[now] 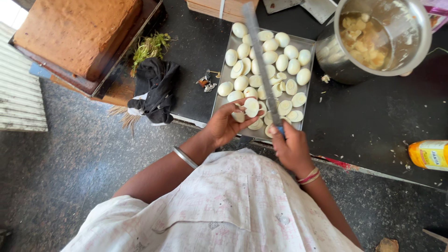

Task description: The person cuts boiled eggs in half using a long knife, placing the halves back onto a metal tray.

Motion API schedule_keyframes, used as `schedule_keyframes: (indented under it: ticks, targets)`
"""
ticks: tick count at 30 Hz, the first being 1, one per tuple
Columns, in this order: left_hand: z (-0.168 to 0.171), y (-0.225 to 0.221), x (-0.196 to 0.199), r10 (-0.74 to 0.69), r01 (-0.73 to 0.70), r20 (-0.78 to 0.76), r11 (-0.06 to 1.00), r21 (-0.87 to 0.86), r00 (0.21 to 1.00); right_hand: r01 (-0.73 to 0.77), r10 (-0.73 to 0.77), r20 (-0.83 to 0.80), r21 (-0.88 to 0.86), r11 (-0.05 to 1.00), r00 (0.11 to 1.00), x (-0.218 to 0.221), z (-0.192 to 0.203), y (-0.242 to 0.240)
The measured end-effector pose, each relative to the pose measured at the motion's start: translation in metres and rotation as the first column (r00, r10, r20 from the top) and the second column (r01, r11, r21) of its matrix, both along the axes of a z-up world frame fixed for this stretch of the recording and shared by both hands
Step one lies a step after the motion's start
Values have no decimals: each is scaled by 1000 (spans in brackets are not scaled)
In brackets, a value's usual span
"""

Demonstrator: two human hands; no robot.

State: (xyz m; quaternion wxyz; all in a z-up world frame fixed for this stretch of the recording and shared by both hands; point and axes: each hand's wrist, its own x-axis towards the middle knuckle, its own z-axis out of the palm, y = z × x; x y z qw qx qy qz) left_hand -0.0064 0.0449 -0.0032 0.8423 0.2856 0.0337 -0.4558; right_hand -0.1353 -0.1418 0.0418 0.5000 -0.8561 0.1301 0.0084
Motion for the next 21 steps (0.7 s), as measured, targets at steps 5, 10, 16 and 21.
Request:
schedule_keyframes:
  ticks: [5, 10, 16, 21]
  targets:
    - [-8, 44, 17, -34, 21, 41, 958, 286, 999, 123, -118, -50, 99, 987, 992, -3, -4, -7]
    - [-18, 68, 49, -175, 29, 187, 799, 600, 967, 109, -102, -66, 116, 987, 993, -10, -16, -10]
    - [-24, 57, 73, -359, 4, 367, 720, 694, 858, 41, -29, -99, 118, 992, 995, -4, -16, -5]
    - [-18, 60, 71, -394, 38, 343, 702, 711, 853, 16, -12, -64, 70, 997, 998, -3, -8, -7]
